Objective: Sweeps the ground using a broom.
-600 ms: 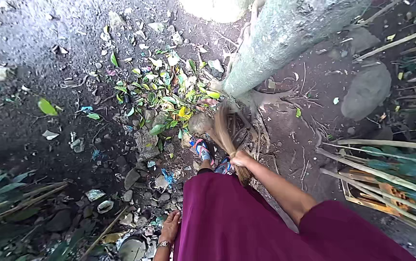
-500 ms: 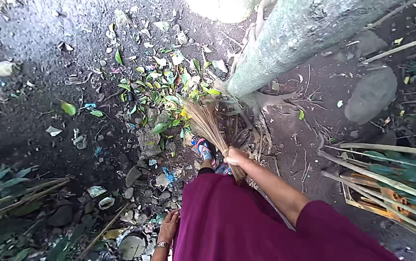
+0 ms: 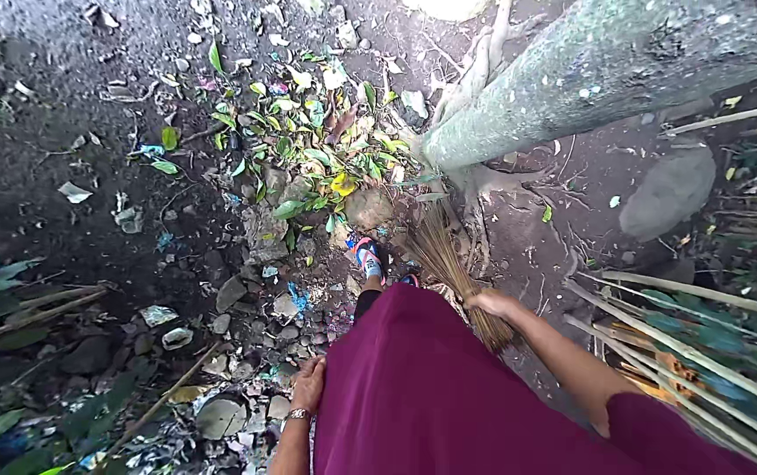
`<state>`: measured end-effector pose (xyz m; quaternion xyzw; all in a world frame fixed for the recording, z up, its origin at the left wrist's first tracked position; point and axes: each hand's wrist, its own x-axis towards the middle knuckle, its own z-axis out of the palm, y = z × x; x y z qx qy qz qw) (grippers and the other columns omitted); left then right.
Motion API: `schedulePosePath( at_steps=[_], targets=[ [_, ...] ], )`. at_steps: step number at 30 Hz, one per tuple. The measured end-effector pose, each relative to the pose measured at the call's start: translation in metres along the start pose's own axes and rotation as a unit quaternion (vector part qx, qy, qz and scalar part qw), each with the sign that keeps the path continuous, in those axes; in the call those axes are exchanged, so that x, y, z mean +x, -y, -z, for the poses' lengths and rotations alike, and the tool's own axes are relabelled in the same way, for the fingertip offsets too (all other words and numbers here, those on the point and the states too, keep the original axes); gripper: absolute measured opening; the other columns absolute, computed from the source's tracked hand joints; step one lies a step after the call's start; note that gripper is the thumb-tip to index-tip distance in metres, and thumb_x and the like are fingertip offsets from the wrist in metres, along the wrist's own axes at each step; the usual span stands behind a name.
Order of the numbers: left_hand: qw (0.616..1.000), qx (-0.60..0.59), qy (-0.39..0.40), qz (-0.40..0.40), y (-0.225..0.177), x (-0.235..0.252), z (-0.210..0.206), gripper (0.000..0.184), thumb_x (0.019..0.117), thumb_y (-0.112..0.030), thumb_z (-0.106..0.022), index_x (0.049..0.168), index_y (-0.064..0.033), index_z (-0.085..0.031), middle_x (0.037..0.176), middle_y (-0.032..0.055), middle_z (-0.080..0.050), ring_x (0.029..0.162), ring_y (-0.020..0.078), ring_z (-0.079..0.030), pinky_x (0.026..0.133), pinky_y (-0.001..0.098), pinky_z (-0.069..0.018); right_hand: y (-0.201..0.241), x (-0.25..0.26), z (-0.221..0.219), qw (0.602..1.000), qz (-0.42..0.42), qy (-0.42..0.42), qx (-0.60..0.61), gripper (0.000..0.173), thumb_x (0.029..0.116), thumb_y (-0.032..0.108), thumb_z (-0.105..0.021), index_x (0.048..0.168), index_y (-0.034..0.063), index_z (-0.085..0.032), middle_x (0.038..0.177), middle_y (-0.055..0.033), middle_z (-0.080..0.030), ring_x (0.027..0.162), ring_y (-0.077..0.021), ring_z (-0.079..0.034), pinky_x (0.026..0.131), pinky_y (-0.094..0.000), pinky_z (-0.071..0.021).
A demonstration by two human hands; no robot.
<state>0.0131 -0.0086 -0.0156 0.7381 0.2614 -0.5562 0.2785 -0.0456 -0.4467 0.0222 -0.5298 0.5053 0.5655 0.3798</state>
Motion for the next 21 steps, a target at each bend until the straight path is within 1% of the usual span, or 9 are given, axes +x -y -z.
schedulePosePath(
  at_steps=[3,6,9,11,13,15,16,19,21],
  targets=[
    [1.000,0.018,0.021,-0.003,0.004,0.001,-0.004,0.036,0.1109,-0.018,-0.044,0.132,0.0058,-0.060,0.129,0.0265,-0.064,0.123,0.0347,-0.062,0.109,0.0497,-0.0436,0.047,0.039,-0.001,0.989,0.079,-0.048,-0.112,0.059,0.0891,0.031,-0.075,0.134,-0.0033,-0.056,0.126,-0.0257,-0.063,0.120,-0.0392,-0.061,0.102,-0.0602,-0.0467],
    [1.000,-0.016,0.017,0.007,0.010,0.004,0.006,0.037,0.1110,-0.018,-0.043,0.135,0.0066,-0.057,0.129,0.0282,-0.063,0.119,0.0359,-0.063,0.106,0.0498,-0.0468,0.085,0.036,0.003,0.975,0.120,-0.071,-0.171,0.071,0.0888,0.032,-0.075,0.144,-0.0009,-0.045,0.130,-0.0252,-0.061,0.123,-0.0398,-0.060,0.103,-0.0611,-0.0463],
    [0.998,-0.058,-0.007,0.031,0.011,0.007,0.016,0.038,0.1115,-0.018,-0.042,0.137,0.0074,-0.054,0.132,0.0294,-0.061,0.119,0.0362,-0.063,0.104,0.0495,-0.0480,0.074,0.015,0.005,0.973,0.122,-0.083,-0.178,0.074,0.0915,0.035,-0.073,0.148,0.0004,-0.039,0.132,-0.0257,-0.061,0.124,-0.0412,-0.059,0.103,-0.0621,-0.0457],
    [0.996,-0.077,-0.020,0.045,0.007,0.008,0.023,0.039,0.1118,-0.018,-0.041,0.139,0.0079,-0.052,0.133,0.0303,-0.060,0.118,0.0368,-0.063,0.101,0.0492,-0.0486,0.060,-0.001,-0.005,0.982,0.121,-0.082,-0.119,0.075,0.0918,0.033,-0.072,0.150,0.0003,-0.038,0.131,-0.0260,-0.061,0.123,-0.0402,-0.060,0.104,-0.0607,-0.0463],
    [0.996,-0.074,-0.024,0.044,0.000,0.006,0.026,0.039,0.1118,-0.019,-0.041,0.138,0.0082,-0.053,0.132,0.0301,-0.061,0.117,0.0367,-0.063,0.101,0.0493,-0.0484,0.055,-0.013,-0.019,0.992,0.106,-0.070,-0.017,0.069,0.0935,0.028,-0.072,0.148,-0.0002,-0.039,0.130,-0.0246,-0.061,0.121,-0.0362,-0.061,0.104,-0.0555,-0.0469],
    [0.998,-0.055,-0.024,0.029,-0.008,0.002,0.026,0.038,0.1115,-0.018,-0.042,0.135,0.0090,-0.055,0.131,0.0299,-0.062,0.121,0.0373,-0.062,0.105,0.0500,-0.0463,0.073,-0.013,-0.027,0.990,0.090,-0.057,0.094,0.052,0.0949,0.022,-0.071,0.137,-0.0024,-0.052,0.122,-0.0228,-0.063,0.112,-0.0315,-0.063,0.099,-0.0503,-0.0487],
    [0.998,-0.048,-0.022,0.022,-0.012,-0.001,0.025,0.037,0.1112,-0.016,-0.043,0.135,0.0095,-0.056,0.132,0.0302,-0.061,0.124,0.0372,-0.060,0.109,0.0497,-0.0435,0.090,-0.003,-0.027,0.988,0.085,-0.047,0.120,0.045,0.0954,0.019,-0.070,0.133,-0.0033,-0.058,0.122,-0.0226,-0.064,0.112,-0.0307,-0.062,0.099,-0.0500,-0.0479],
    [0.999,-0.025,-0.015,0.013,-0.012,-0.007,0.022,0.036,0.1107,-0.015,-0.044,0.134,0.0079,-0.057,0.133,0.0282,-0.062,0.128,0.0345,-0.058,0.112,0.0488,-0.0400,0.143,0.058,-0.017,0.991,0.113,-0.060,0.038,0.045,0.0898,0.019,-0.072,0.127,-0.0029,-0.061,0.124,-0.0215,-0.064,0.115,-0.0303,-0.062,0.100,-0.0513,-0.0487],
    [1.000,-0.013,-0.011,0.006,-0.003,-0.005,0.022,0.035,0.1105,-0.016,-0.045,0.134,0.0065,-0.059,0.131,0.0270,-0.063,0.127,0.0345,-0.059,0.112,0.0497,-0.0409,0.171,0.084,-0.013,0.984,0.143,-0.090,-0.053,0.059,0.0869,0.024,-0.074,0.136,-0.0021,-0.054,0.130,-0.0224,-0.062,0.122,-0.0336,-0.061,0.103,-0.0549,-0.0483]
  ],
)
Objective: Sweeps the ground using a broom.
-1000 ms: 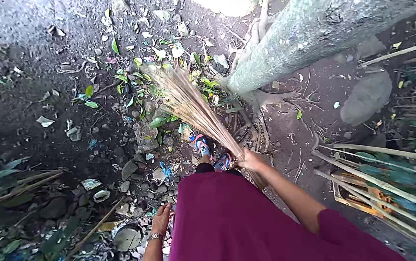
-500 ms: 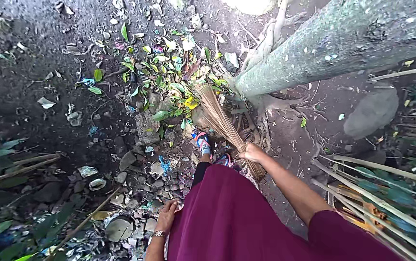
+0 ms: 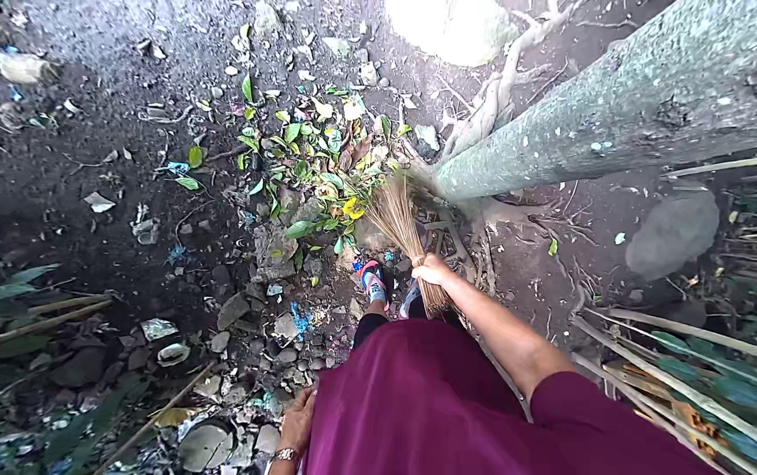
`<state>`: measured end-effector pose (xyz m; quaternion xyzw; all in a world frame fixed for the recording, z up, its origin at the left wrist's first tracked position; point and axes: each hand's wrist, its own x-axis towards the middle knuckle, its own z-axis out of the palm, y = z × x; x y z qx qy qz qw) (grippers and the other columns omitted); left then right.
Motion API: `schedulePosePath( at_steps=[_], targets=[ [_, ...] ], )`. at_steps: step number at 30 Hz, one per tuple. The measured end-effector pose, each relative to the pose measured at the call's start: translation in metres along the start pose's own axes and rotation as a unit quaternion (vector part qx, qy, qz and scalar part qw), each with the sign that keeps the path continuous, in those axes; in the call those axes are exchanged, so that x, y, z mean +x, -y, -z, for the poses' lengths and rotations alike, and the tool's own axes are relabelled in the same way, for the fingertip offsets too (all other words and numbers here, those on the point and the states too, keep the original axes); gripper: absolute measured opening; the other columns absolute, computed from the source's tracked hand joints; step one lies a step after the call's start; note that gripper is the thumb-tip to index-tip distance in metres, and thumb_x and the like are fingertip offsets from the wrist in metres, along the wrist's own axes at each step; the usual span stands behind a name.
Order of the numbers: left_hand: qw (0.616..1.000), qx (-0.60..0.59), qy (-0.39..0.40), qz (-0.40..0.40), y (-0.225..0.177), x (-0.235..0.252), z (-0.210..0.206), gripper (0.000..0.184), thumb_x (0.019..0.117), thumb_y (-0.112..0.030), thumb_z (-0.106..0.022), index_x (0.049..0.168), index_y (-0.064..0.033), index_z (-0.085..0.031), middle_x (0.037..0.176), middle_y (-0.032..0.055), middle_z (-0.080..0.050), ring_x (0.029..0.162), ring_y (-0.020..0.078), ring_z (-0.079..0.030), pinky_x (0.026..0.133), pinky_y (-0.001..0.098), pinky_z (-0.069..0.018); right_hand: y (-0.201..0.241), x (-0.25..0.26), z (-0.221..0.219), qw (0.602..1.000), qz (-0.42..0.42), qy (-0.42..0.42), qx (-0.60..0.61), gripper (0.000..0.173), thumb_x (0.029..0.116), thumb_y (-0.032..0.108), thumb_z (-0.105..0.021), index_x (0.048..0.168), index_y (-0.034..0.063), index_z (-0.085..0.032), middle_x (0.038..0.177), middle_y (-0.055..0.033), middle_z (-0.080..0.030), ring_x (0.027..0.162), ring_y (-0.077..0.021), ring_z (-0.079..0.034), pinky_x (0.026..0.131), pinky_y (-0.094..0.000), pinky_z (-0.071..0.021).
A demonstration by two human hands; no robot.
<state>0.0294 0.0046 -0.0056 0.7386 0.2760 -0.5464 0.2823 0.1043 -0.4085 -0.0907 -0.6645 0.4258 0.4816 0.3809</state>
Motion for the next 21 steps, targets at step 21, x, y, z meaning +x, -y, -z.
schedulePosePath(
  at_steps=[21],
  targets=[
    [0.991,-0.126,-0.010,0.033,0.009,0.008,-0.142,0.038,0.1098,-0.020,-0.047,0.132,0.0080,-0.060,0.127,0.0290,-0.065,0.123,0.0389,-0.061,0.110,0.0545,-0.0428,0.014,-0.024,0.068,0.983,0.039,0.079,0.159,0.043,0.0960,0.019,-0.067,0.133,-0.0002,-0.057,0.123,-0.0187,-0.064,0.110,-0.0238,-0.062,0.098,-0.0434,-0.0499]
  ],
)
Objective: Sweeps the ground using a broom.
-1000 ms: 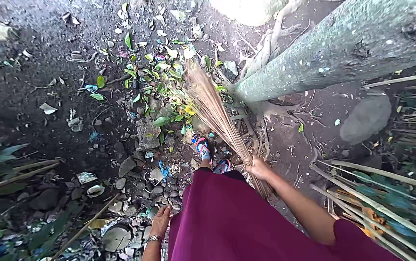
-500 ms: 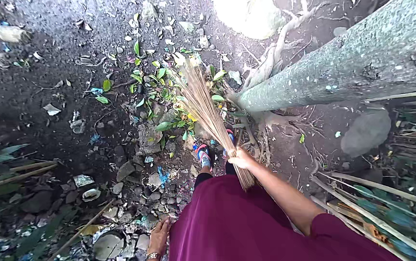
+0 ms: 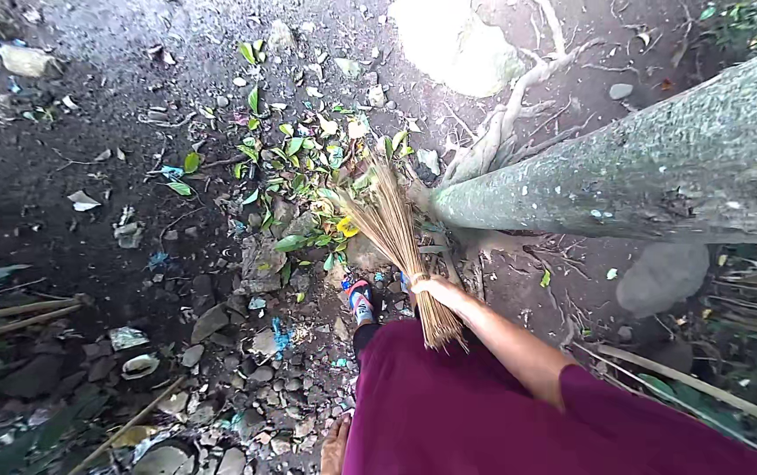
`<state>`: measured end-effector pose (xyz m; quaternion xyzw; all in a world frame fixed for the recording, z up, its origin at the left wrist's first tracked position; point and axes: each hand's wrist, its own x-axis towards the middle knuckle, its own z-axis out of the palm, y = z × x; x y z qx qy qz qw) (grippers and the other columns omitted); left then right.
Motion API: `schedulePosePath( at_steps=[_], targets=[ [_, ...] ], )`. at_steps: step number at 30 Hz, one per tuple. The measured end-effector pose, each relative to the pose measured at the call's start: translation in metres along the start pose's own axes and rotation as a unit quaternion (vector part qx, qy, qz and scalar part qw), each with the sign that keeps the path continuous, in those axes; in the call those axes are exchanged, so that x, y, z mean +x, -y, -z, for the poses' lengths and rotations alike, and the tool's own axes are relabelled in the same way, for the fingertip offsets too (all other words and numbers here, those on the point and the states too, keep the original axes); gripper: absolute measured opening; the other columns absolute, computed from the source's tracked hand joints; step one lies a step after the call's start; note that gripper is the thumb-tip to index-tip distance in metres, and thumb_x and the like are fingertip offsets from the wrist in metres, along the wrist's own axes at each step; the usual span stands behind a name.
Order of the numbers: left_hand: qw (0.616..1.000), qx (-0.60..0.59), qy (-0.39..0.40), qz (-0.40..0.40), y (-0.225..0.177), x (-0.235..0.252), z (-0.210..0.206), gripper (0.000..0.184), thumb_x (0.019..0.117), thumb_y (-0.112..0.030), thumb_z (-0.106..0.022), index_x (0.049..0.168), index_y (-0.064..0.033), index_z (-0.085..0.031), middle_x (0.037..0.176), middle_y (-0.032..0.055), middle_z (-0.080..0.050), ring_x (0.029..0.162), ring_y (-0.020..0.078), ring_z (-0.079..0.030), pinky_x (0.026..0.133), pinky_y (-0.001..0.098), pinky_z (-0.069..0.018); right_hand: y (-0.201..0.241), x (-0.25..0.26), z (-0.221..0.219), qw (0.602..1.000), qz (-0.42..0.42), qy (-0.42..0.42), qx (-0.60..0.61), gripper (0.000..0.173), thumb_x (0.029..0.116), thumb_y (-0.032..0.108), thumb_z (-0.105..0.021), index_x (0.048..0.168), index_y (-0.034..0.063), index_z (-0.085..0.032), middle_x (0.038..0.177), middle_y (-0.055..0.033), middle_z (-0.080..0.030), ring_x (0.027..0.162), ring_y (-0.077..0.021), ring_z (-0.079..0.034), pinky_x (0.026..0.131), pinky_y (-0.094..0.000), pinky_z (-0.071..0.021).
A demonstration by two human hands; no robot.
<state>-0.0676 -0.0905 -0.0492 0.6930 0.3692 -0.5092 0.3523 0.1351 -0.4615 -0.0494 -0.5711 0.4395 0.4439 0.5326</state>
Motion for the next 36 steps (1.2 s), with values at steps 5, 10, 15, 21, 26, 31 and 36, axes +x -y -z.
schedulePosePath(
  at_steps=[5,10,15,21,26,31,36],
  targets=[
    [0.999,-0.005,-0.016,0.030,-0.042,-0.017,-0.030,0.038,0.1094,-0.015,-0.047,0.137,0.0087,-0.056,0.133,0.0309,-0.061,0.128,0.0397,-0.057,0.112,0.0523,-0.0402,-0.044,-0.063,0.022,0.998,-0.043,-0.014,0.033,0.044,0.0955,0.020,-0.067,0.133,0.0002,-0.057,0.118,-0.0179,-0.065,0.105,-0.0237,-0.064,0.094,-0.0437,-0.0518],
    [1.000,-0.023,-0.022,0.001,-0.051,-0.013,-0.045,0.039,0.1104,-0.020,-0.045,0.136,0.0069,-0.058,0.134,0.0287,-0.062,0.130,0.0385,-0.058,0.114,0.0532,-0.0400,0.035,0.023,0.011,0.990,0.037,-0.015,-0.136,0.041,0.1068,0.010,-0.046,0.144,-0.0070,-0.046,0.145,-0.0204,-0.053,0.132,-0.0201,-0.052,0.111,-0.0327,-0.0405],
    [0.998,-0.061,-0.030,0.015,-0.057,-0.021,-0.050,0.038,0.1106,-0.019,-0.044,0.135,0.0075,-0.058,0.129,0.0301,-0.063,0.122,0.0381,-0.061,0.107,0.0529,-0.0444,0.096,0.105,0.016,0.984,0.153,0.012,-0.096,0.044,0.0939,0.017,-0.072,0.130,-0.0035,-0.060,0.120,-0.0215,-0.066,0.109,-0.0268,-0.065,0.097,-0.0430,-0.0518],
    [0.990,-0.104,-0.031,0.089,-0.042,-0.025,-0.059,0.042,0.1119,-0.023,-0.041,0.137,0.0076,-0.055,0.127,0.0305,-0.064,0.117,0.0385,-0.064,0.103,0.0521,-0.0485,0.065,0.024,-0.008,0.997,0.072,-0.013,-0.035,0.062,0.0921,0.016,-0.073,0.145,-0.0009,-0.046,0.133,-0.0225,-0.060,0.120,-0.0295,-0.061,0.104,-0.0468,-0.0495],
    [0.998,-0.030,-0.029,0.050,-0.028,-0.011,-0.077,0.039,0.1104,-0.022,-0.045,0.133,0.0047,-0.062,0.130,0.0292,-0.064,0.127,0.0424,-0.059,0.112,0.0587,-0.0391,0.031,-0.032,-0.020,0.997,0.001,-0.028,0.077,0.044,0.0941,0.018,-0.070,0.132,-0.0012,-0.056,0.115,-0.0182,-0.065,0.101,-0.0225,-0.065,0.089,-0.0409,-0.0542],
    [0.994,-0.102,-0.016,0.028,-0.055,-0.013,-0.086,0.036,0.1097,-0.017,-0.046,0.134,0.0075,-0.059,0.130,0.0278,-0.064,0.124,0.0360,-0.061,0.111,0.0511,-0.0423,0.092,0.067,0.001,0.992,0.042,0.029,-0.112,0.044,0.0936,0.015,-0.069,0.133,-0.0001,-0.059,0.122,-0.0187,-0.066,0.108,-0.0244,-0.065,0.097,-0.0440,-0.0523],
    [0.992,-0.112,-0.030,0.043,-0.059,-0.017,-0.075,0.037,0.1108,-0.020,-0.044,0.133,0.0042,-0.061,0.129,0.0265,-0.065,0.122,0.0349,-0.062,0.108,0.0515,-0.0439,0.096,0.129,0.007,0.981,0.145,-0.048,-0.118,0.069,0.0829,0.011,-0.077,0.142,-0.0045,-0.043,0.118,-0.0225,-0.065,0.106,-0.0289,-0.067,0.095,-0.0463,-0.0547]
  ],
)
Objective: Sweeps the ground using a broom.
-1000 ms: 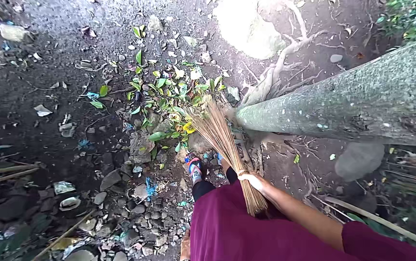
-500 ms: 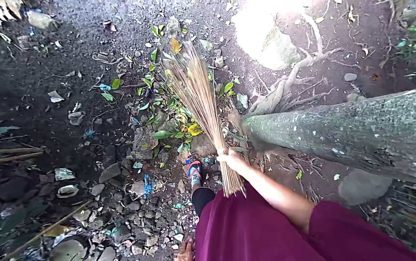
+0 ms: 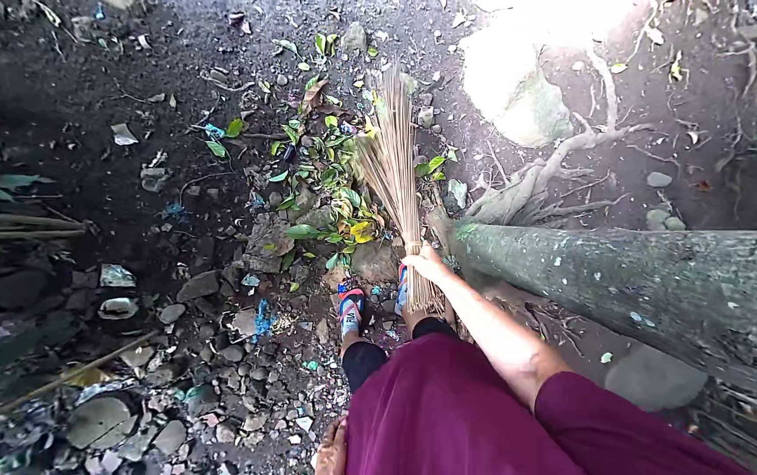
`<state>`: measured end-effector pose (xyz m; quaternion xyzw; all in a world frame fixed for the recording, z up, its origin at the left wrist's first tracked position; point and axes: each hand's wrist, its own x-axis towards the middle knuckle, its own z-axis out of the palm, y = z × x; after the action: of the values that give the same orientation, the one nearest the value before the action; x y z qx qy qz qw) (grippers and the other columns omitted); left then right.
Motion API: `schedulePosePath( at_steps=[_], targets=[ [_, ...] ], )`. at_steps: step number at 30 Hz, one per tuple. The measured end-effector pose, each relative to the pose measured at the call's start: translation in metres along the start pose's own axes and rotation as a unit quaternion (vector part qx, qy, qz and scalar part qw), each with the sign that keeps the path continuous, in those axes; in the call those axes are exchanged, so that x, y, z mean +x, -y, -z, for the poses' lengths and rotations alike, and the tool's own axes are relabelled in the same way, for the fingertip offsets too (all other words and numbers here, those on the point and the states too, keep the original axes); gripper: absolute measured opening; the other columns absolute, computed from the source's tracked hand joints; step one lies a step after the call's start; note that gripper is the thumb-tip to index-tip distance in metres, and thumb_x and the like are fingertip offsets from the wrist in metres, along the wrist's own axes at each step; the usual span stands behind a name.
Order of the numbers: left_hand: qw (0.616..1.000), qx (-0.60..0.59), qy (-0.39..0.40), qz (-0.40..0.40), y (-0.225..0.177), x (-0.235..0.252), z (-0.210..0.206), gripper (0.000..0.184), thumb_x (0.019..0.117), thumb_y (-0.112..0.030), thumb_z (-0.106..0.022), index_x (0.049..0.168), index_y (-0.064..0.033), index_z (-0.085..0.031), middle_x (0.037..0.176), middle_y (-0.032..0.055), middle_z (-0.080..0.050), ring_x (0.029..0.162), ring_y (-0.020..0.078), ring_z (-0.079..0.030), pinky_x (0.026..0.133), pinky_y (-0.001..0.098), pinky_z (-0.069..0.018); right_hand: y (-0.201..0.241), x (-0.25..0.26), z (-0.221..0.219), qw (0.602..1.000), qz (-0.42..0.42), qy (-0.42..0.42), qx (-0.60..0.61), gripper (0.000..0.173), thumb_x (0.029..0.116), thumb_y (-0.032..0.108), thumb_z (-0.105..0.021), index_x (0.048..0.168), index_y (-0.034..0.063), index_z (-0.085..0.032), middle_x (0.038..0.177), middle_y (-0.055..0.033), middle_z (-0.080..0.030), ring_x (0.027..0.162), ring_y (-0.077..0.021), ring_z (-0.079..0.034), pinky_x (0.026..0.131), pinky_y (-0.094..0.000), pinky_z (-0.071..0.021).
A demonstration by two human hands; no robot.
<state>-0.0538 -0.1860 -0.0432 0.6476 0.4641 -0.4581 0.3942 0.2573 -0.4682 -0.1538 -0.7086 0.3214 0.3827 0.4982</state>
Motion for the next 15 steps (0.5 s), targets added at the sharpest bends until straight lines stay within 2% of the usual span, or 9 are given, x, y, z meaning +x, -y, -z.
schedulePosePath(
  at_steps=[2,4,6,7,9,11,13,15],
  targets=[
    [1.000,0.001,-0.005,0.008,-0.002,-0.002,0.002,0.039,0.1109,-0.021,-0.043,0.134,0.0040,-0.061,0.133,0.0270,-0.063,0.127,0.0370,-0.059,0.112,0.0536,-0.0406,-0.008,-0.032,0.004,0.999,-0.014,-0.021,0.034,0.069,0.0849,0.010,-0.076,0.143,-0.0044,-0.042,0.123,-0.0228,-0.064,0.110,-0.0289,-0.066,0.096,-0.0457,-0.0547],
    [1.000,0.008,-0.008,0.016,-0.003,-0.002,0.002,0.039,0.1107,-0.022,-0.044,0.134,0.0042,-0.061,0.135,0.0274,-0.062,0.131,0.0388,-0.057,0.114,0.0550,-0.0383,-0.011,-0.078,0.006,0.993,-0.073,-0.039,0.080,0.062,0.0894,0.012,-0.074,0.143,-0.0024,-0.045,0.126,-0.0233,-0.062,0.112,-0.0300,-0.064,0.098,-0.0471,-0.0527],
    [0.999,0.020,0.003,0.025,-0.005,0.000,-0.004,0.039,0.1108,-0.020,-0.044,0.134,0.0059,-0.060,0.136,0.0291,-0.060,0.133,0.0405,-0.054,0.116,0.0553,-0.0354,-0.015,-0.110,0.006,0.982,-0.125,-0.061,0.127,0.049,0.0935,0.015,-0.071,0.135,-0.0022,-0.053,0.120,-0.0215,-0.063,0.107,-0.0280,-0.063,0.093,-0.0457,-0.0521],
    [0.999,0.029,0.013,0.027,-0.006,0.003,-0.008,0.039,0.1109,-0.020,-0.044,0.135,0.0063,-0.060,0.137,0.0296,-0.060,0.134,0.0410,-0.053,0.116,0.0555,-0.0344,-0.017,-0.109,0.006,0.978,-0.143,-0.065,0.138,0.043,0.0947,0.018,-0.070,0.130,-0.0025,-0.057,0.117,-0.0209,-0.064,0.104,-0.0274,-0.064,0.091,-0.0456,-0.0524],
    [0.998,0.041,0.028,0.024,-0.005,0.007,-0.016,0.039,0.1109,-0.019,-0.044,0.135,0.0064,-0.059,0.135,0.0293,-0.061,0.132,0.0406,-0.055,0.115,0.0552,-0.0358,-0.013,-0.073,0.015,0.979,-0.154,-0.032,0.129,0.039,0.0979,0.018,-0.065,0.130,-0.0037,-0.059,0.120,-0.0210,-0.064,0.106,-0.0260,-0.063,0.094,-0.0447,-0.0519],
    [0.998,0.047,0.035,0.014,-0.006,0.007,-0.021,0.039,0.1106,-0.019,-0.044,0.136,0.0072,-0.058,0.134,0.0297,-0.061,0.131,0.0411,-0.056,0.115,0.0556,-0.0371,0.001,-0.013,0.030,0.990,-0.114,0.014,0.082,0.037,0.1004,0.013,-0.062,0.132,-0.0055,-0.056,0.124,-0.0207,-0.062,0.108,-0.0224,-0.062,0.097,-0.0398,-0.0508],
    [0.999,0.033,0.027,0.004,-0.009,0.008,-0.021,0.039,0.1102,-0.020,-0.045,0.135,0.0072,-0.059,0.131,0.0295,-0.063,0.126,0.0406,-0.059,0.112,0.0552,-0.0409,0.027,0.034,0.035,0.998,-0.058,0.004,0.033,0.034,0.0979,0.014,-0.065,0.128,-0.0024,-0.063,0.121,-0.0197,-0.067,0.109,-0.0243,-0.064,0.099,-0.0427,-0.0505],
    [1.000,-0.016,0.017,0.014,-0.007,0.008,-0.021,0.039,0.1105,-0.019,-0.044,0.135,0.0081,-0.057,0.130,0.0308,-0.063,0.122,0.0401,-0.061,0.109,0.0541,-0.0445,0.044,0.057,0.029,0.999,-0.033,-0.025,0.029,0.034,0.0956,0.017,-0.069,0.124,-0.0004,-0.065,0.118,-0.0201,-0.068,0.109,-0.0277,-0.065,0.098,-0.0474,-0.0502]
  ],
)
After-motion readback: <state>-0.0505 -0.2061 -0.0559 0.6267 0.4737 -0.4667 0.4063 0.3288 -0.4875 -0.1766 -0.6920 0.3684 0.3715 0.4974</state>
